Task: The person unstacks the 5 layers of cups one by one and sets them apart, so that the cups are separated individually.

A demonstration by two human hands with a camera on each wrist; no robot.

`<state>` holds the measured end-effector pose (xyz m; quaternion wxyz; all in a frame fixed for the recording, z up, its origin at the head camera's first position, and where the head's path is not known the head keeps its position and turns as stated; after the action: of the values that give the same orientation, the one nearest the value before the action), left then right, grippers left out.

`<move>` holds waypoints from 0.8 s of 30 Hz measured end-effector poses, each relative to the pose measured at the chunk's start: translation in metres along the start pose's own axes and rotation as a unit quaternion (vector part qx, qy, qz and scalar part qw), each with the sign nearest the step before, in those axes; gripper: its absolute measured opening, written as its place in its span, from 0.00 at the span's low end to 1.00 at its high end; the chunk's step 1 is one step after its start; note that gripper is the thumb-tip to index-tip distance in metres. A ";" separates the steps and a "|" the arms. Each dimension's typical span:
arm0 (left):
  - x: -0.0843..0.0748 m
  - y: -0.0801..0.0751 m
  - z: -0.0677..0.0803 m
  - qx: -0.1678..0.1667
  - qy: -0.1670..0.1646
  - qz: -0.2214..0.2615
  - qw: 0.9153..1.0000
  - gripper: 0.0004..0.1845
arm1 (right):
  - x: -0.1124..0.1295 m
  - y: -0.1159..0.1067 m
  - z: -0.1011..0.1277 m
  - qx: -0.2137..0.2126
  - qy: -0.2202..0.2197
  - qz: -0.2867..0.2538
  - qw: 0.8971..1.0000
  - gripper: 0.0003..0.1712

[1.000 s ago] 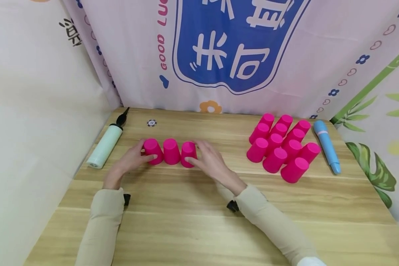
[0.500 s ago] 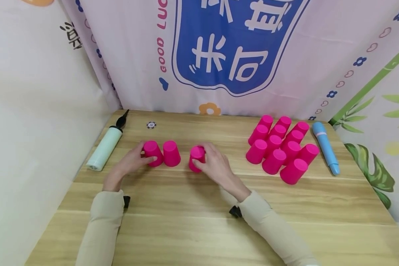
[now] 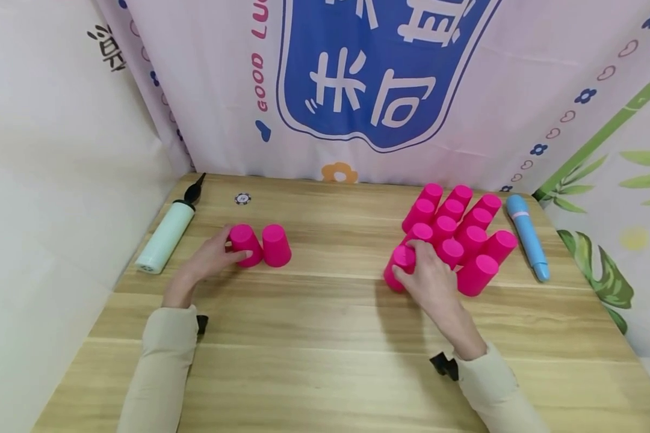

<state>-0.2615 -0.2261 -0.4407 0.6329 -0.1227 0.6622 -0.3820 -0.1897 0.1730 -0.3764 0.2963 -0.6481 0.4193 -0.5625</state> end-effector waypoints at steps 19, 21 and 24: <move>0.000 -0.001 0.000 -0.001 0.000 -0.005 1.000 0.42 | -0.034 -0.006 0.001 0.008 0.033 0.024 0.999 0.31; 0.000 -0.001 0.000 -0.001 -0.001 -0.005 1.000 0.42 | -0.036 -0.006 0.001 0.012 0.033 0.023 0.999 0.31; 0.001 -0.001 -0.001 -0.001 -0.001 -0.006 1.000 0.42 | -0.038 -0.006 0.001 0.016 0.032 0.024 0.999 0.31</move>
<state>-0.2624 -0.2268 -0.4408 0.6311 -0.1270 0.6613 -0.3851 -0.1882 0.2088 -0.3900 0.3070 -0.6142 0.4350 -0.5824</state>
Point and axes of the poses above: each hand's wrist, its own z-axis away from the middle knuckle, its own y-axis out of the palm, x = y × z, the point moved 7 cm from there along -z, towards the middle knuckle, and after that the axes turned 7 degrees about y, right-handed, at the moved point
